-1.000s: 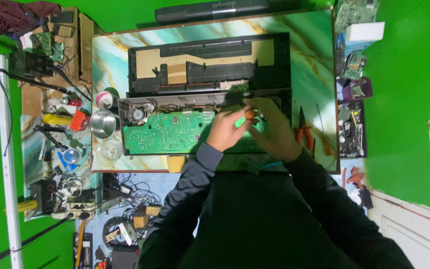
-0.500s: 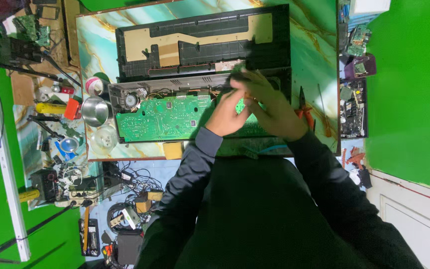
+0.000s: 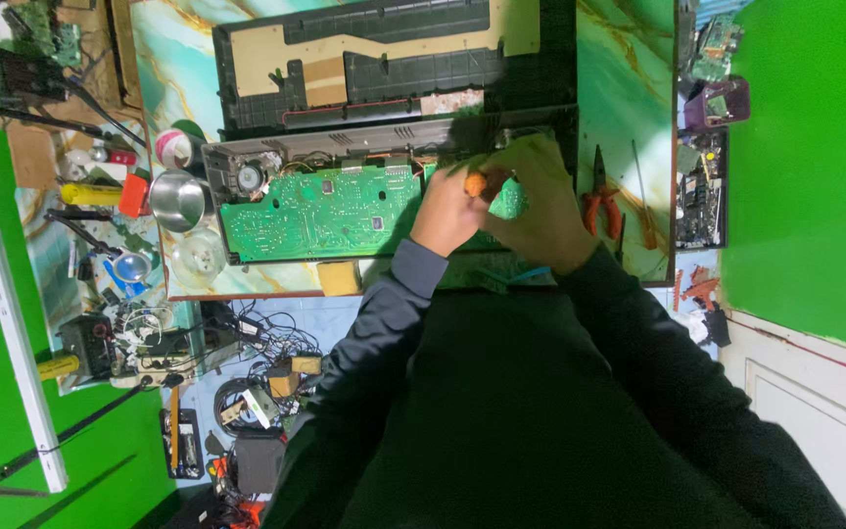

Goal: The person works on a disassembled electronic device, using a screwdriver to remove screws from a green circuit board. They then use pliers to cut a wire and continue to manipulate components on the board.

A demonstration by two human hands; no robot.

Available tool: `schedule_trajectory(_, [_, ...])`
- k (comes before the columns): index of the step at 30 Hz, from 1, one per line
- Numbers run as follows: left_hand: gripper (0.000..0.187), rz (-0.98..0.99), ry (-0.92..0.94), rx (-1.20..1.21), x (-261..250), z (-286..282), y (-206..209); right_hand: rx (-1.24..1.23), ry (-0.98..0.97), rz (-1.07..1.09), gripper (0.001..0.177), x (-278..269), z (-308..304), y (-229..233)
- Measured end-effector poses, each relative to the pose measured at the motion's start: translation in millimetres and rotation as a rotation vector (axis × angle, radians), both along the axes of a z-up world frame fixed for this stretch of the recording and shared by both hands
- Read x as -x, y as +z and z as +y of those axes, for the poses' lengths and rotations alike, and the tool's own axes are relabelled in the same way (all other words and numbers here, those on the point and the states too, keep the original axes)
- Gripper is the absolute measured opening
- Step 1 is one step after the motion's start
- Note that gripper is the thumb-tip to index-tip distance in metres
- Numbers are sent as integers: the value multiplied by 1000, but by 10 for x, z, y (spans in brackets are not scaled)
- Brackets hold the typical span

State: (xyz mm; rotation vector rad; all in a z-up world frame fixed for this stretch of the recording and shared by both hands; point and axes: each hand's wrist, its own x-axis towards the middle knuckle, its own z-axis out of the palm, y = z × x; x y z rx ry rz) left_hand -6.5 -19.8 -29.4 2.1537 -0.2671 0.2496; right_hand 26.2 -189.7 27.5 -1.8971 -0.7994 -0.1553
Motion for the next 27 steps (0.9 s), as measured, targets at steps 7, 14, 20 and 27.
schedule_trajectory(7, [30,102,-107,167,4,143,265,56,130,-6,34,-168,-60,209])
schedule_trajectory(14, [33,-92,-136,9,-72,171,31,-1,9,62,22,-81,23,168])
schedule_trajectory(20, [27,122,-116,61,-28,200,11,19,40,152,40,-154,-75,213])
schedule_trajectory(27, [39,243,-102,81,-79,169,119,-179,112,344,29,1,-33,236])
